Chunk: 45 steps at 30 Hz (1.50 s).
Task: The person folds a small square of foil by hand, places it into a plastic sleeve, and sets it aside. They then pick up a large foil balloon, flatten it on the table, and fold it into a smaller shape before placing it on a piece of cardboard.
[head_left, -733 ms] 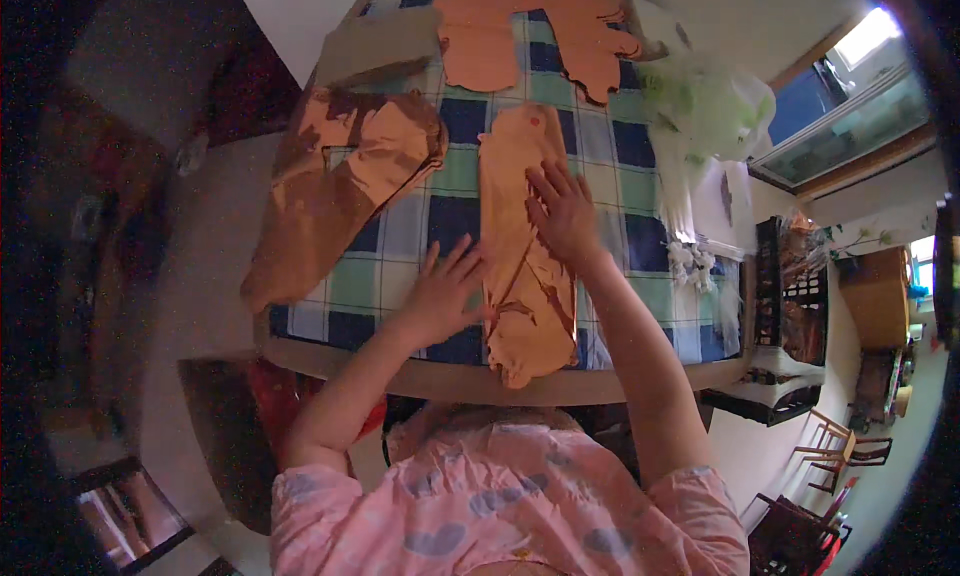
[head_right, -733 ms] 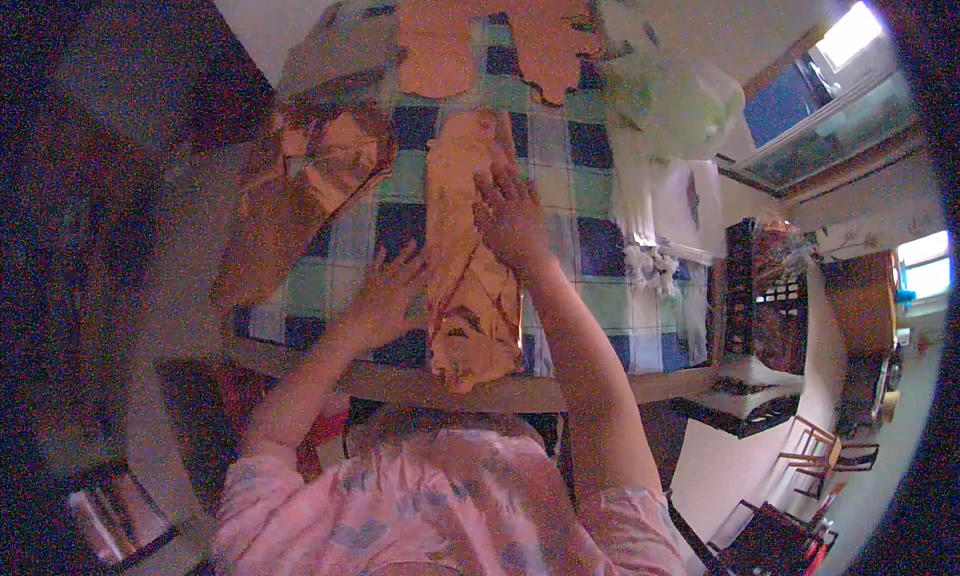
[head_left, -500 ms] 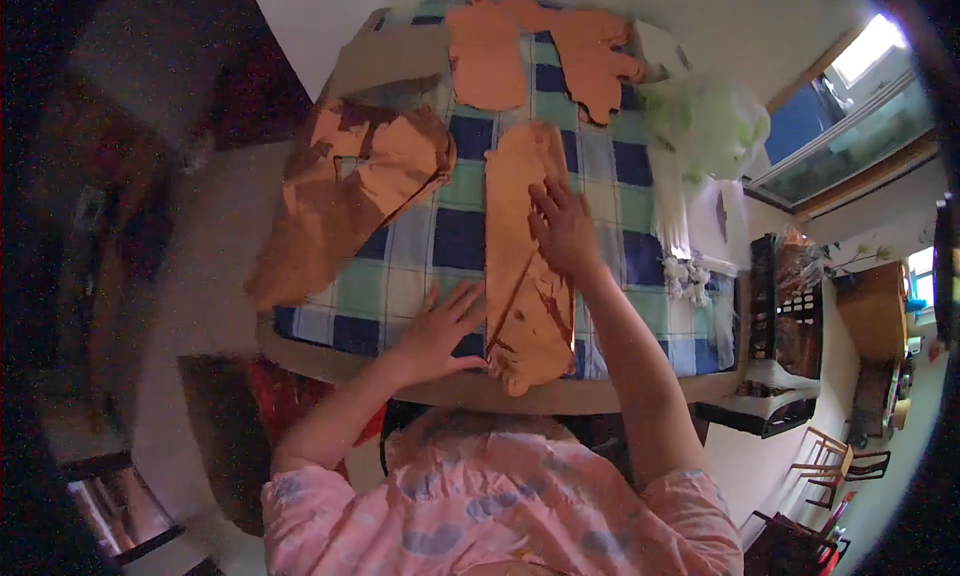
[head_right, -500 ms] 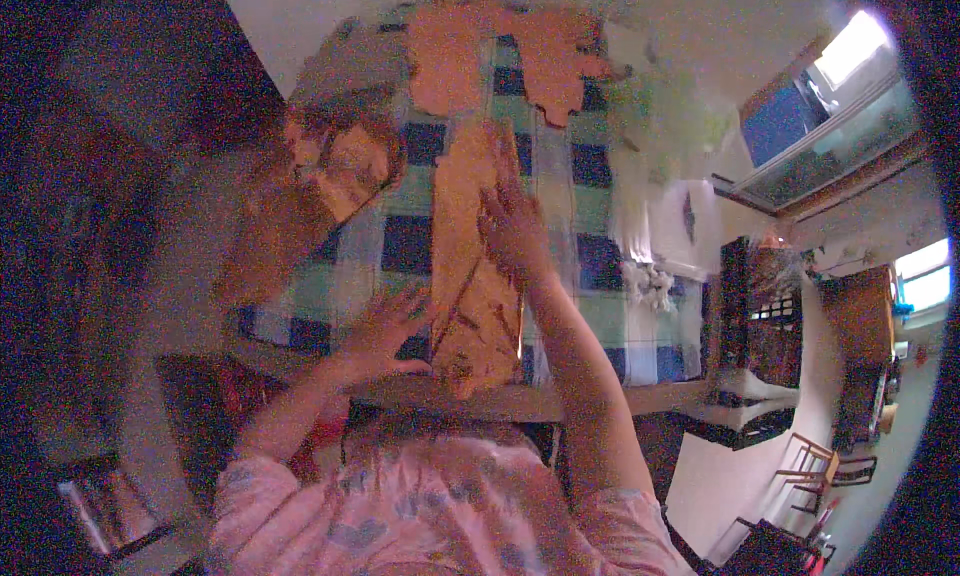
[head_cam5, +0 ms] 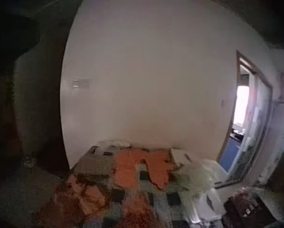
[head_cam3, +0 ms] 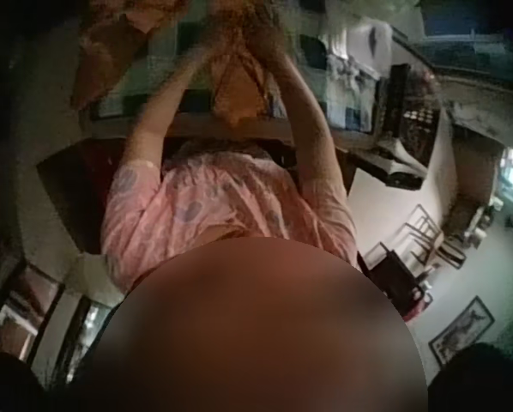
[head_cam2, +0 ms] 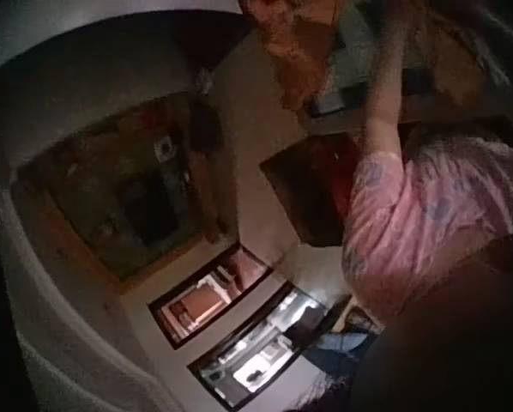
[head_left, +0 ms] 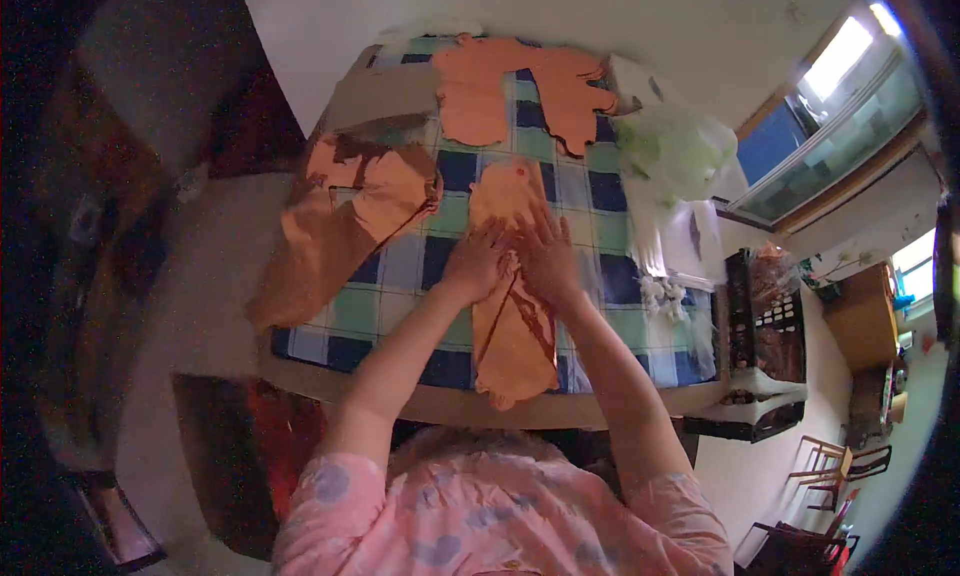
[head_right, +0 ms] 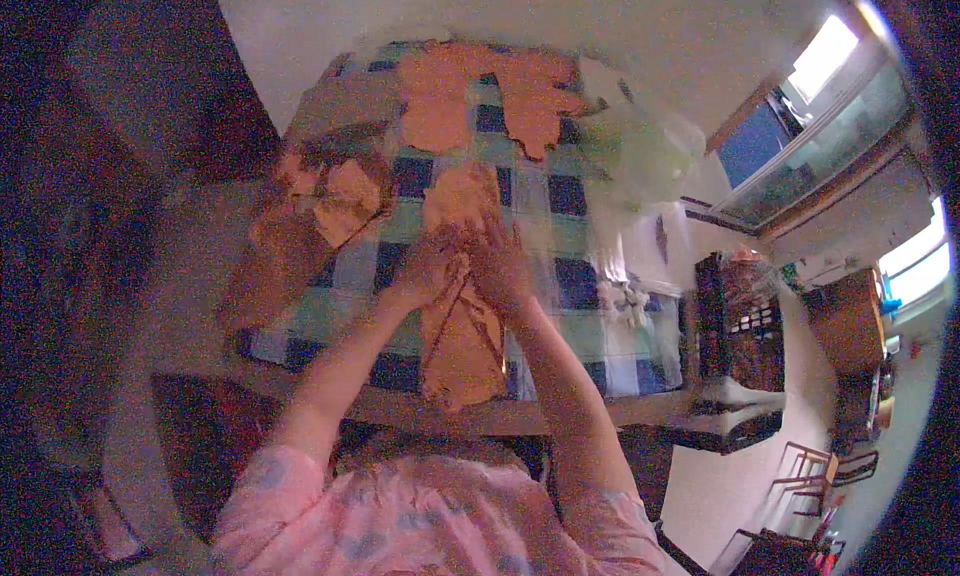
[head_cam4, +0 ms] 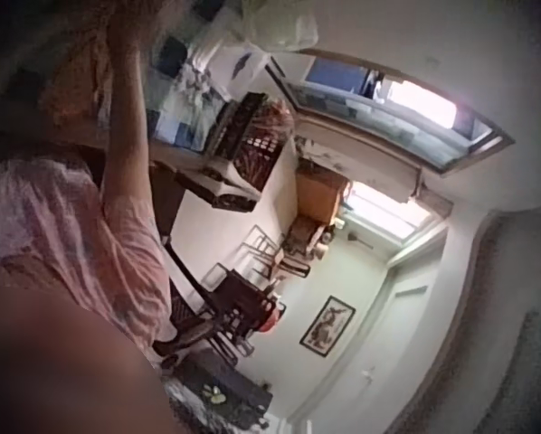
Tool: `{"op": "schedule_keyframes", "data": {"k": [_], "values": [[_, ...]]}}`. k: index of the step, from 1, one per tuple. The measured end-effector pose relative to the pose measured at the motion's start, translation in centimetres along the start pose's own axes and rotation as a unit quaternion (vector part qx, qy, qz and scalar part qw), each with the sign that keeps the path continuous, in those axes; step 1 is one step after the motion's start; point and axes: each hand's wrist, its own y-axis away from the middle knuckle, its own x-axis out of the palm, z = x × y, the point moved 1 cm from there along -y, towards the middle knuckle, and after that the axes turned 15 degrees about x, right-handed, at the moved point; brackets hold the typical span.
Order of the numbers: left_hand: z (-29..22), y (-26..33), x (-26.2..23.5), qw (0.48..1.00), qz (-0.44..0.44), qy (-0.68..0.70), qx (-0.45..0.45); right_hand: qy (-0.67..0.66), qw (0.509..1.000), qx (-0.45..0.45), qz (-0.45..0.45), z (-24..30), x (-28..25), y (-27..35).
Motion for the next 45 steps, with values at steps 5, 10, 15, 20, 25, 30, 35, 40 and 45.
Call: {"op": "schedule_keyframes", "data": {"k": [5,10,15,20,25,30,35,40,45], "values": [[2.0,0.2,1.2,0.998,-0.006,-0.055,0.01,-0.021,0.991,-0.1,0.085,1.2,-1.9,4.5],[1.6,-0.3,1.3,0.993,-0.101,-0.02,0.062,-0.123,0.975,-0.082,0.168,1.2,-7.1,11.9],[-0.6,-0.2,-0.8,0.999,-0.017,-0.042,0.015,-0.406,0.889,0.052,0.203,-0.9,-7.8,15.0],[0.2,0.4,0.1,0.996,0.0,-0.08,0.031,-0.226,0.97,0.064,0.057,-3.9,-5.3,7.1],[-0.5,-0.6,-2.7,0.998,-0.03,-0.043,0.046,-0.225,0.973,0.055,-0.005,-4.8,-1.2,0.4],[8.9,-0.6,-8.5,0.98,-0.12,-0.161,0.002,-0.27,0.945,0.168,0.077,-3.5,-0.7,-0.4],[21.5,-2.3,-16.3,0.975,-0.15,0.136,-0.093,-0.279,0.934,0.21,0.073,-4.5,0.2,0.0],[23.5,-5.1,-15.2,0.98,-0.053,-0.113,-0.157,-0.281,0.934,0.21,0.07,-4.8,-0.6,-0.3],[27.2,-3.8,-14.6,0.992,-0.035,-0.089,-0.088,-0.287,0.94,0.174,0.056,-4.5,-0.4,-0.5]]}}
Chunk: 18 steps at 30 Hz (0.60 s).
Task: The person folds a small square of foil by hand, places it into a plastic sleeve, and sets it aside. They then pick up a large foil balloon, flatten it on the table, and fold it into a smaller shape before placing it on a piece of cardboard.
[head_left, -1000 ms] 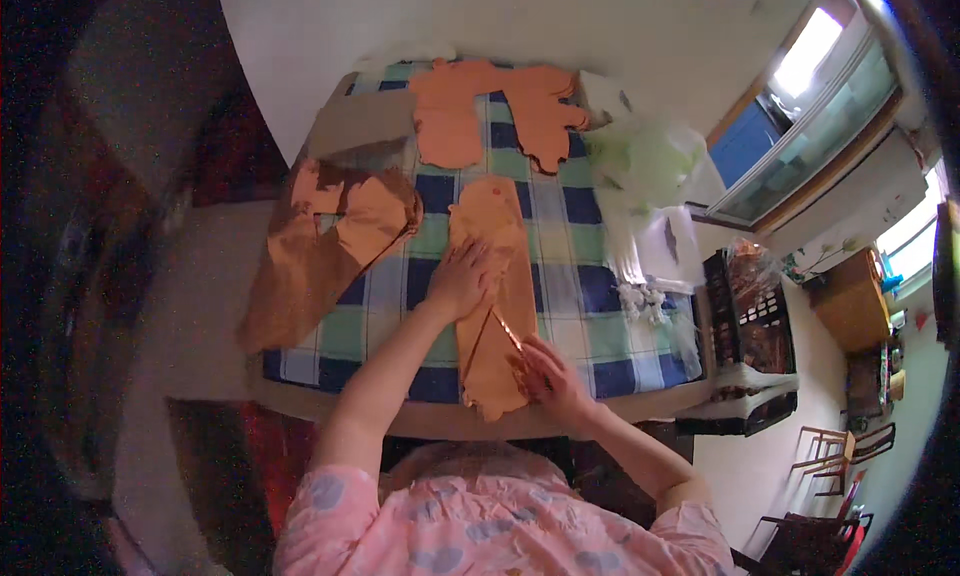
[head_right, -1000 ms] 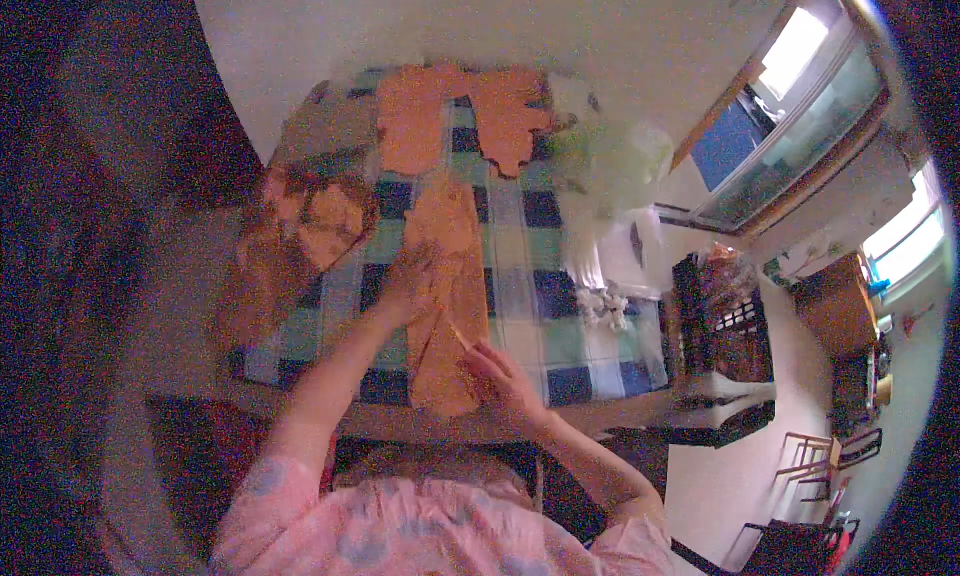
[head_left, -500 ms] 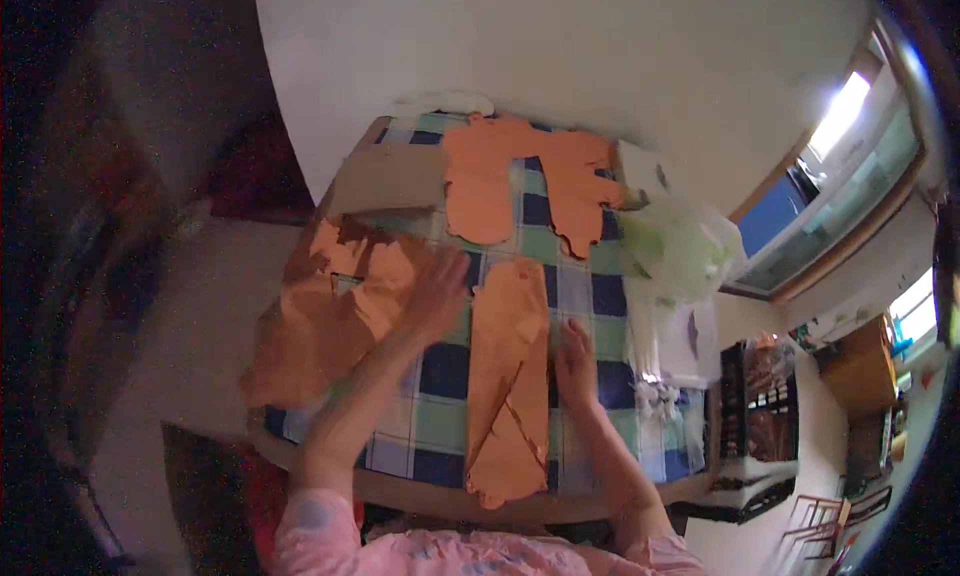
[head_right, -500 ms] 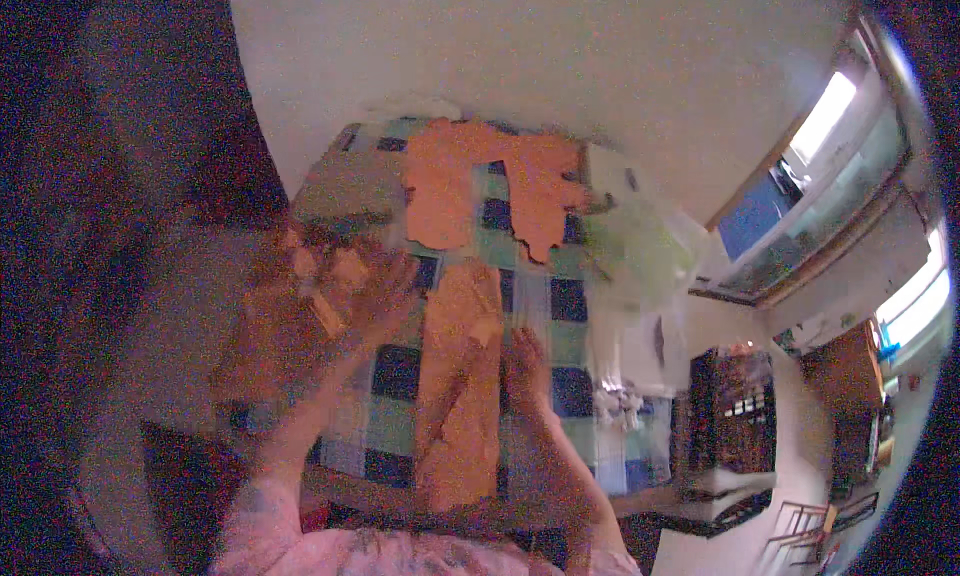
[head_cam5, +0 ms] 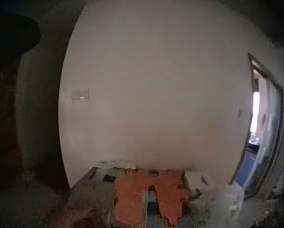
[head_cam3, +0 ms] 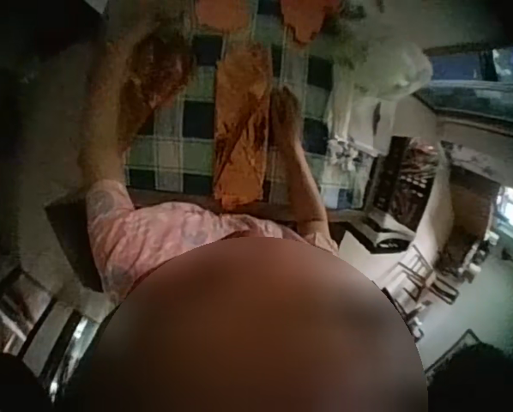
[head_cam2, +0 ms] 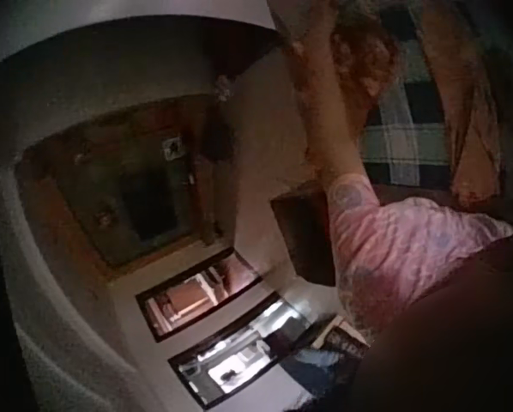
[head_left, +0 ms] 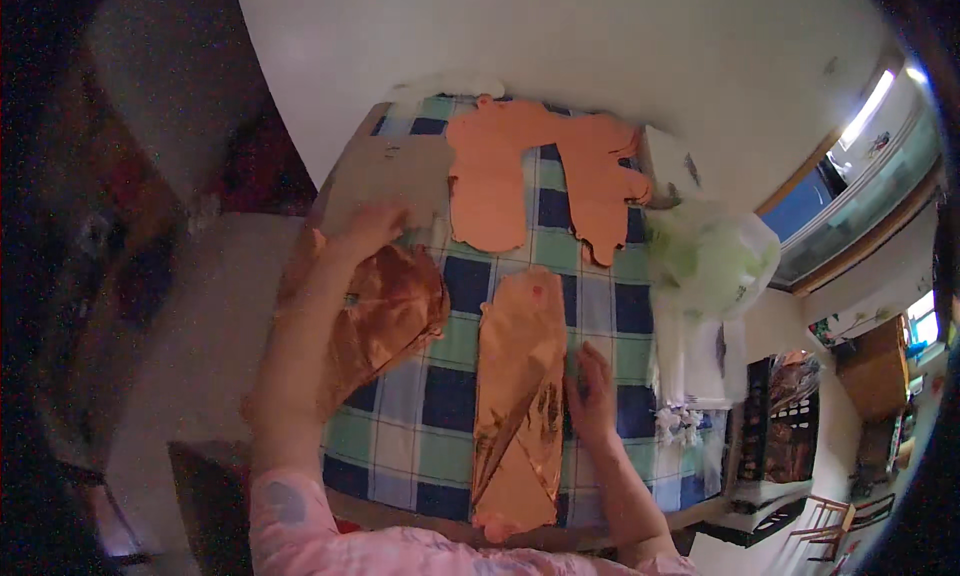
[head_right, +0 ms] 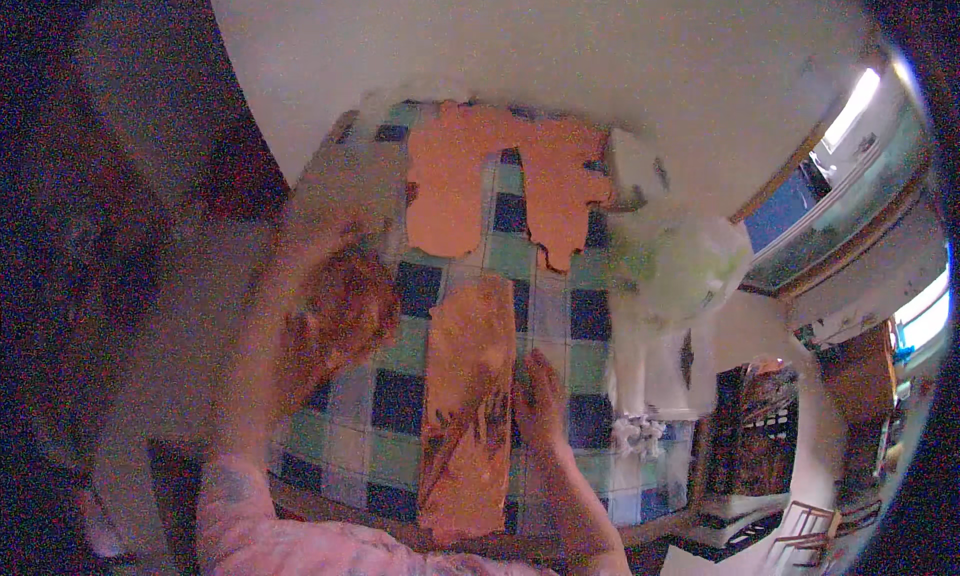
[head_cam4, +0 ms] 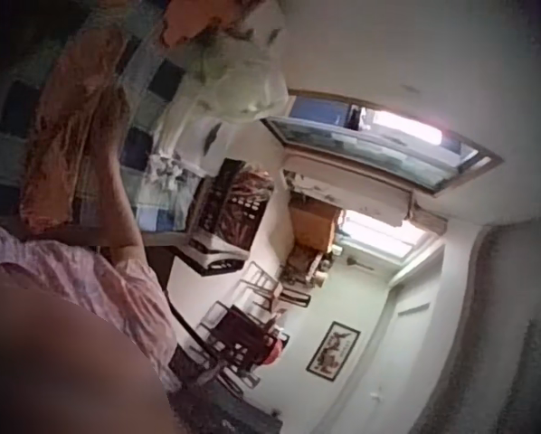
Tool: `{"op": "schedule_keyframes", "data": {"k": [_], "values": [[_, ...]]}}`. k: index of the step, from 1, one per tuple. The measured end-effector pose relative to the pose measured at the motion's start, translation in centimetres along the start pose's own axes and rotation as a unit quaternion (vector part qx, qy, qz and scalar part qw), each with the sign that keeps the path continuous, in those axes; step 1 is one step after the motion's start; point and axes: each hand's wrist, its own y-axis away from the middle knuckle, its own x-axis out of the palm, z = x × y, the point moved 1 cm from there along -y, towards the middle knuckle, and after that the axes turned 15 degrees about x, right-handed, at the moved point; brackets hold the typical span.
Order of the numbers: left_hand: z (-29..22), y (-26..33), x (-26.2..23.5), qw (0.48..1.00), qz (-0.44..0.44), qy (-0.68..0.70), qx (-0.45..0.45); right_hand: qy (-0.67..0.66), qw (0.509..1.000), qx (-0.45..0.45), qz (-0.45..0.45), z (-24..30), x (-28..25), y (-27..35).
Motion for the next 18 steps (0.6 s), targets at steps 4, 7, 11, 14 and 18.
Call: {"op": "schedule_keyframes", "data": {"k": [4,7,11,14,18], "values": [[0.9,0.2,-0.5,0.99,-0.069,0.099,0.072,-0.006,1.0,0.021,0.007,0.5,-0.2,-0.1],[-1.7,-0.1,-2.0,0.992,-0.088,0.064,0.07,0.013,1.0,0.026,0.0,0.1,-0.5,0.2],[-1.3,0.0,-2.0,1.0,-0.012,0.019,0.005,0.02,1.0,0.019,-0.007,0.9,-0.3,0.5],[-2.5,-0.5,-2.0,0.999,0.039,-0.001,-0.03,0.013,1.0,0.003,-0.018,0.0,-0.1,0.4],[-1.5,1.2,-2.4,0.997,-0.012,0.082,0.003,0.007,0.999,0.028,0.015,0.6,-0.2,0.4]]}}
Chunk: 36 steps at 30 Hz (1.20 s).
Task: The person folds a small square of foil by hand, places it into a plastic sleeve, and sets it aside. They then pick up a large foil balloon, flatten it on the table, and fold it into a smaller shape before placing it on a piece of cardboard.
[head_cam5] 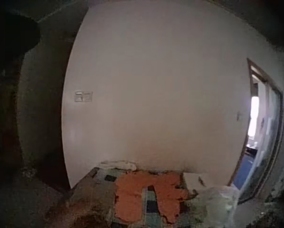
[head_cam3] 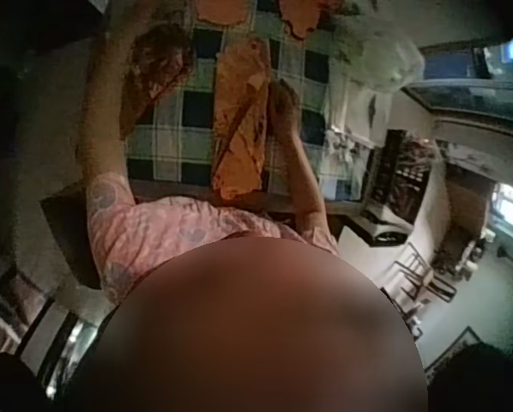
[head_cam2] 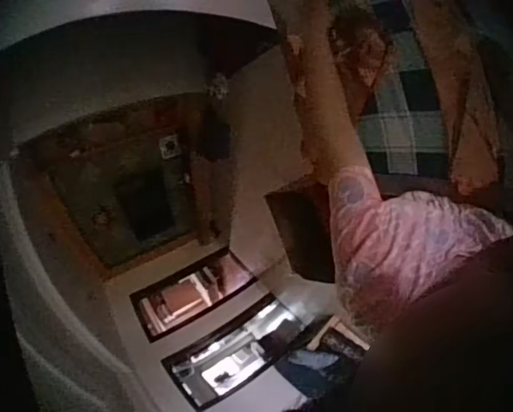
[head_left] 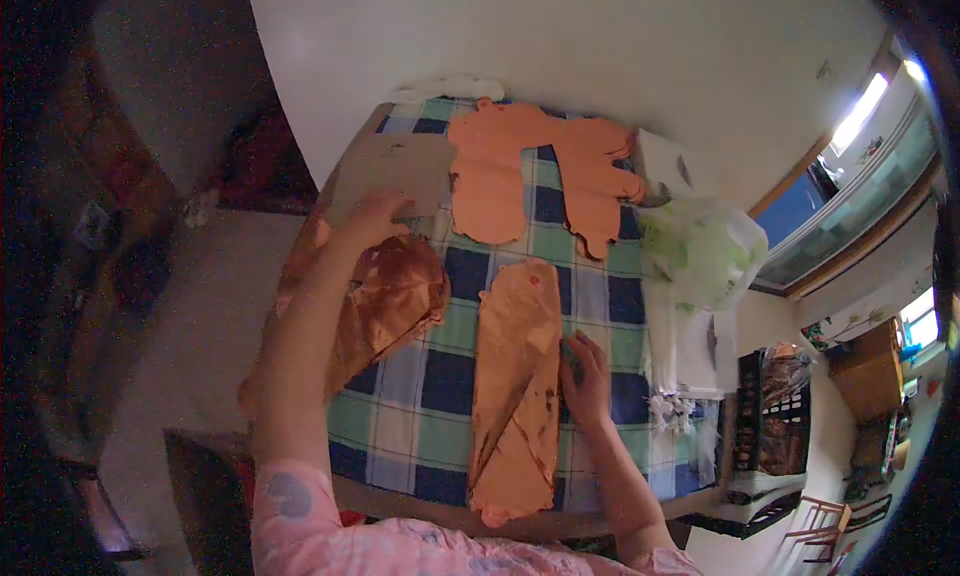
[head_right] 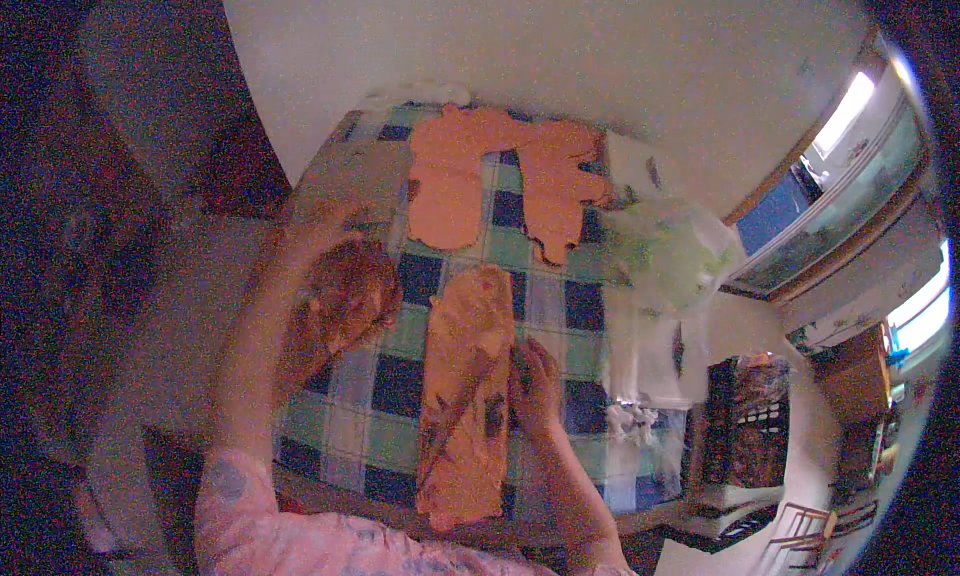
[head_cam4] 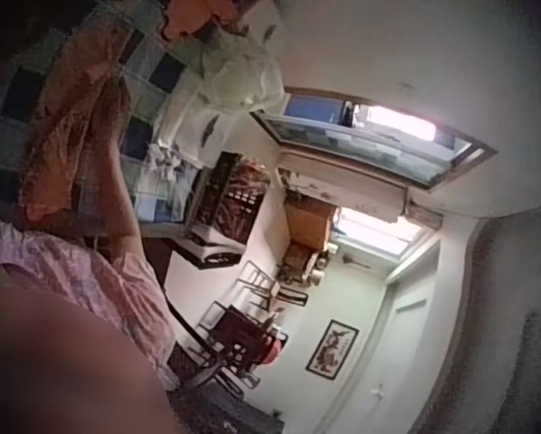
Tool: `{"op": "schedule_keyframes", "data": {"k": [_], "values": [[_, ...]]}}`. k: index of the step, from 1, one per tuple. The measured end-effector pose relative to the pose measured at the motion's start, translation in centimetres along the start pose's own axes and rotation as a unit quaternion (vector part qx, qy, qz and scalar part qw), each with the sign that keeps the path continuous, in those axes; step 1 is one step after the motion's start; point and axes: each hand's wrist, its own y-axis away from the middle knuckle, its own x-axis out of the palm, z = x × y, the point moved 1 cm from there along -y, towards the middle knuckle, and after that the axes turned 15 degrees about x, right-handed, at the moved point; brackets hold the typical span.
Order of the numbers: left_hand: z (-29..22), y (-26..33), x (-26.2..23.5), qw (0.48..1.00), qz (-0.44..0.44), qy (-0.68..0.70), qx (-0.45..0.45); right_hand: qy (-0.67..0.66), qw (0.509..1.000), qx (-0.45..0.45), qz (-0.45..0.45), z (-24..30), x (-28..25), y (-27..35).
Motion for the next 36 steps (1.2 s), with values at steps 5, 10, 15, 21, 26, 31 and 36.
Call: {"op": "schedule_keyframes", "data": {"k": [5,10,15,21,26,31,36], "values": [[-0.5,-1.0,-0.3,0.999,-0.011,-0.021,0.036,0.029,0.999,-0.01,-0.036,-0.3,0.1,-0.2],[2.3,0.5,-1.6,0.991,0.015,0.128,-0.027,-0.01,1.0,-0.019,-0.02,-0.2,1.2,-0.4],[-6.9,-1.5,-4.6,0.985,-0.127,-0.106,-0.039,0.021,0.998,-0.051,-0.043,-1.0,0.2,-0.2],[-11.6,0.2,-5.0,0.948,-0.2,-0.238,0.068,0.008,0.998,-0.052,-0.021,0.9,0.0,-0.4],[-21.4,3.9,0.1,0.964,-0.167,-0.008,0.208,0.013,0.993,-0.083,-0.077,-1.2,-0.2,-0.2],[-26.5,11.0,13.1,0.882,-0.085,-0.154,0.438,-0.255,0.966,0.051,0.007,-1.4,-0.5,0.0],[-31.8,15.3,12.2,0.933,-0.143,-0.046,0.326,-0.43,0.878,0.167,0.129,-0.3,-2.0,2.1]]}}
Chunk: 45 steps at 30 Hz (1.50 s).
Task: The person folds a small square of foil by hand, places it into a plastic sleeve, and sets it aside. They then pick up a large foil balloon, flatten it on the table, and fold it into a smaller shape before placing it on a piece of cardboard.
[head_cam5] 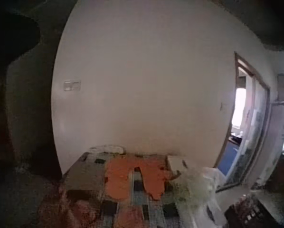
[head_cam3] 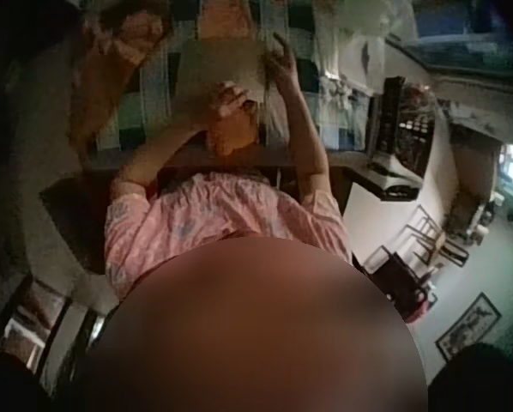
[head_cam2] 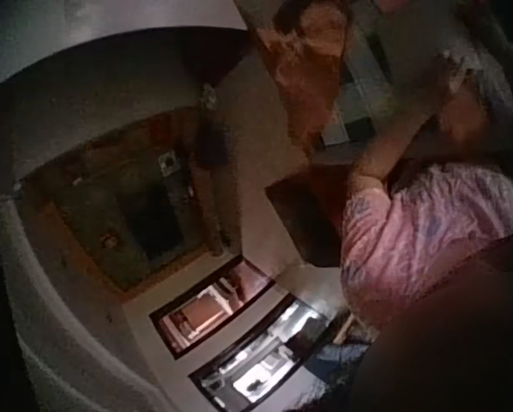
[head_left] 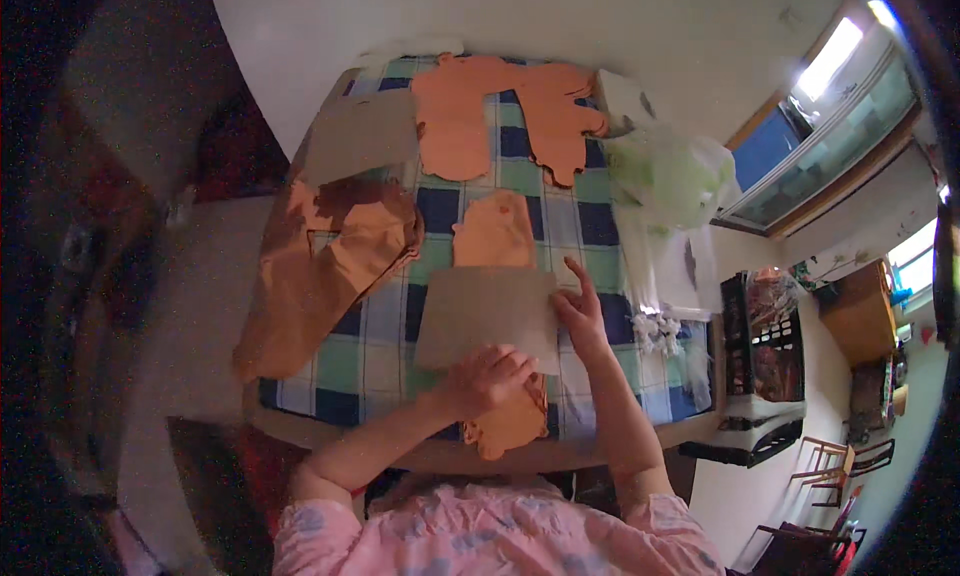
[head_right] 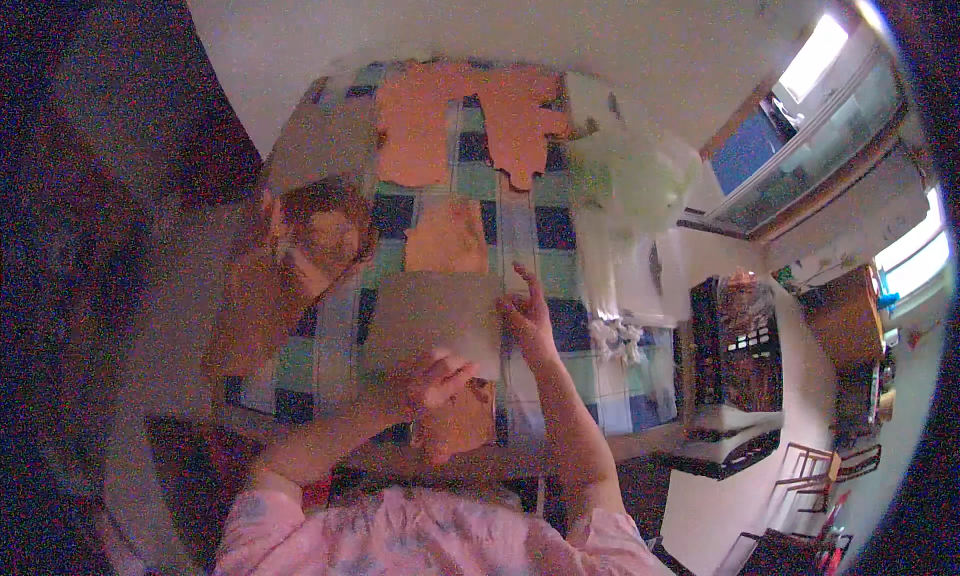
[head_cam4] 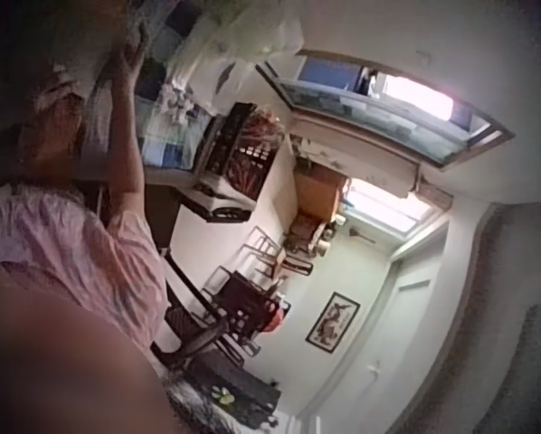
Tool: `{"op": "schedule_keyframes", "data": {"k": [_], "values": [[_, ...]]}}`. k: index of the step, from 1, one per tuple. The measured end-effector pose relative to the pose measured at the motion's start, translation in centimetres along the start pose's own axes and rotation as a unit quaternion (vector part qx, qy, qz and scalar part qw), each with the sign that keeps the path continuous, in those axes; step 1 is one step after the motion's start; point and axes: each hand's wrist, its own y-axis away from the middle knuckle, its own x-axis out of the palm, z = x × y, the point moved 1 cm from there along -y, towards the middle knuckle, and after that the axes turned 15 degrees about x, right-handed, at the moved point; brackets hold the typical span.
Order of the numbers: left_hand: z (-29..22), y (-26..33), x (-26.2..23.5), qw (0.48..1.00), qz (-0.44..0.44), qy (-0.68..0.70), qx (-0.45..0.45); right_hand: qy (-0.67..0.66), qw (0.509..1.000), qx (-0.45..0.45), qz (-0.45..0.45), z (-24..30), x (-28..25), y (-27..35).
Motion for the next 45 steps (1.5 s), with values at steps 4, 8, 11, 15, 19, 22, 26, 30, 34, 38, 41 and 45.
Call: {"op": "schedule_keyframes", "data": {"k": [4,8,11,15,19,22,26,30,34,38,41,45], "values": [[-0.9,0.0,-3.2,0.99,-0.028,0.126,-0.065,0.058,0.998,0.002,0.032,0.6,-0.3,2.4],[0.1,1.4,-2.7,0.972,-0.019,0.126,-0.197,0.111,0.993,-0.039,-0.024,-1.6,-1.7,2.8],[0.9,4.5,0.0,0.977,0.055,0.076,-0.19,0.196,0.975,-0.069,-0.076,-3.6,-2.7,1.8],[0.6,5.4,0.5,0.979,0.051,0.063,-0.189,0.209,0.964,-0.108,-0.125,-3.3,-1.2,3.3],[0.4,4.6,-0.3,0.981,0.049,0.029,-0.186,0.257,0.946,-0.139,-0.142,-2.7,-0.6,3.8],[0.5,4.3,-0.6,0.981,0.056,0.008,-0.187,0.282,0.94,-0.11,-0.158,-2.0,-0.3,3.5],[0.1,4.1,-0.3,0.978,0.072,-0.013,-0.197,0.066,0.988,-0.091,-0.106,-2.7,-0.2,2.0],[0.7,4.6,-0.3,0.969,0.073,0.051,-0.231,0.468,0.832,-0.269,-0.133,-3.2,1.1,4.3],[1.4,3.6,0.0,0.98,0.063,0.045,-0.181,0.589,0.737,-0.299,-0.144,-3.8,1.1,5.1],[1.2,4.2,0.7,0.985,0.056,0.029,-0.159,0.593,0.726,-0.309,-0.158,-3.2,1.8,5.5],[1.3,4.0,0.2,0.979,0.097,0.038,-0.174,0.589,0.731,-0.303,-0.166,-2.0,2.8,5.9],[1.2,4.4,1.1,0.978,0.11,0.041,-0.175,0.581,0.726,-0.326,-0.171,-2.2,1.8,3.8]]}}
